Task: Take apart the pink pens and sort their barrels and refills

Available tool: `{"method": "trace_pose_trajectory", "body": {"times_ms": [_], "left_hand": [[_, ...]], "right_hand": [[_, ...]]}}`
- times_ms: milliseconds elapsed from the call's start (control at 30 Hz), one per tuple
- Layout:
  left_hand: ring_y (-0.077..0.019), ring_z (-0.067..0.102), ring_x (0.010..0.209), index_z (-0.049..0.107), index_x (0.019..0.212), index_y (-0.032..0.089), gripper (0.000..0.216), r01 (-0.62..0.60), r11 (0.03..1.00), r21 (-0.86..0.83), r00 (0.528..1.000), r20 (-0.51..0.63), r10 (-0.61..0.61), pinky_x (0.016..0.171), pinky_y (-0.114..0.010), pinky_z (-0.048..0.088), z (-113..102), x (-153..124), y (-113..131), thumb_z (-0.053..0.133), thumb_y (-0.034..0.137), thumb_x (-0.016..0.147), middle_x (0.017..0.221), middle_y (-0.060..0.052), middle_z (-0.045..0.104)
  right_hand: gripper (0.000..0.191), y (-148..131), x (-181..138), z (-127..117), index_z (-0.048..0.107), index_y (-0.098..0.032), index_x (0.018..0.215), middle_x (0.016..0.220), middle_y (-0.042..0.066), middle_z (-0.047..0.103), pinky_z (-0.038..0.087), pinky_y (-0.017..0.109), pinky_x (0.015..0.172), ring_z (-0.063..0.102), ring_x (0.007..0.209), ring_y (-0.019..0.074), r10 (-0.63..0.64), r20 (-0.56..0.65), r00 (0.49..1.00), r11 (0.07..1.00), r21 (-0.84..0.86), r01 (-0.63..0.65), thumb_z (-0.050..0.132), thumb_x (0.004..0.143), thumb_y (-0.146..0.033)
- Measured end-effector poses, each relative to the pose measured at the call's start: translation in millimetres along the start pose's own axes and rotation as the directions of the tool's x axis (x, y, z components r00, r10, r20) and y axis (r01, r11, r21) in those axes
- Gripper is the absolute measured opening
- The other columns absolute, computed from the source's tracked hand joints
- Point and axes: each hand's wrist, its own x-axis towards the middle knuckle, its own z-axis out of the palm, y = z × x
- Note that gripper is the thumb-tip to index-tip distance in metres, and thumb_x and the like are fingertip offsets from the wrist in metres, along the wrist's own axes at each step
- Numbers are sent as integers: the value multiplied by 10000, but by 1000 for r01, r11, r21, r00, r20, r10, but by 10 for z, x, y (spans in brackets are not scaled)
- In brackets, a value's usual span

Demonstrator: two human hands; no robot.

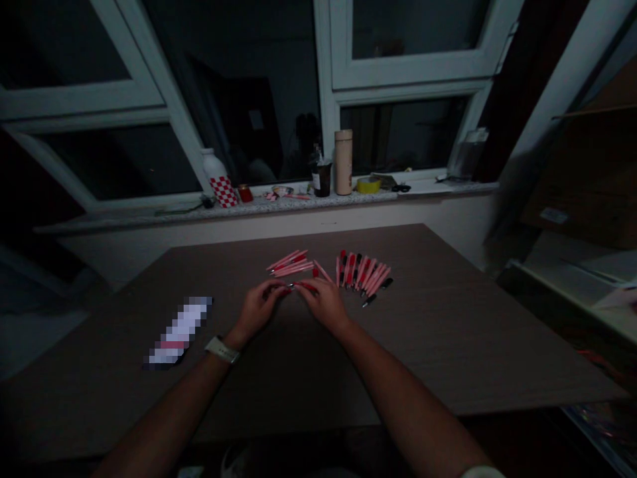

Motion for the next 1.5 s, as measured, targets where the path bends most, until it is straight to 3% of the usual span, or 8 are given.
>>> {"method": "trace_pose_trajectory", "body": {"times_ms": [400,667,900,1033,1233,1500], "left_hand": [[-209,634,905,698,964,187,180,-126,992,13,991,39,125,832,-321,484,14,-30,58,570,308,927,958,-73,704],[-195,627,842,703,955,175,171,-129,991,37,992,0,129,754,-298,471,2,-17,89,582,292,924,926,-72,704],[-194,636,887,704,952,179,151,-187,982,25,982,38,186,792,-301,486,29,-38,43,590,273,925,940,-72,705],[-185,634,851,699,953,186,127,-219,974,58,974,78,214,763,-290,486,21,-52,53,614,271,913,930,-65,707],[-158,598,729,705,953,185,152,-191,975,113,981,38,188,659,-257,450,12,-63,52,664,313,883,855,-43,701],[-161,609,734,696,959,175,181,-151,984,94,989,17,150,666,-258,462,5,-67,72,692,326,859,885,-53,712]], "right_hand": [[228,74,-53,29,740,-291,1105,1030,47,747,509,364,874,679,935,219,-27,137,990,998,-55,34,605,921,-300],[182,51,-19,3,759,-266,1038,964,40,748,514,355,874,680,911,207,-43,47,998,995,-93,47,624,916,-276],[206,75,-44,21,751,-266,1067,1013,39,754,519,302,856,691,930,189,-53,131,990,988,-140,71,662,890,-211],[174,66,-47,37,760,-263,1022,996,29,769,519,298,839,712,903,201,-9,109,994,995,-99,20,710,864,-314],[174,92,-57,61,769,-221,933,863,39,770,490,278,723,694,758,200,95,81,992,991,-103,-87,701,859,-363],[215,141,-58,99,749,-209,926,842,30,757,450,251,704,682,781,185,126,173,977,992,7,-129,616,917,-377]]}}
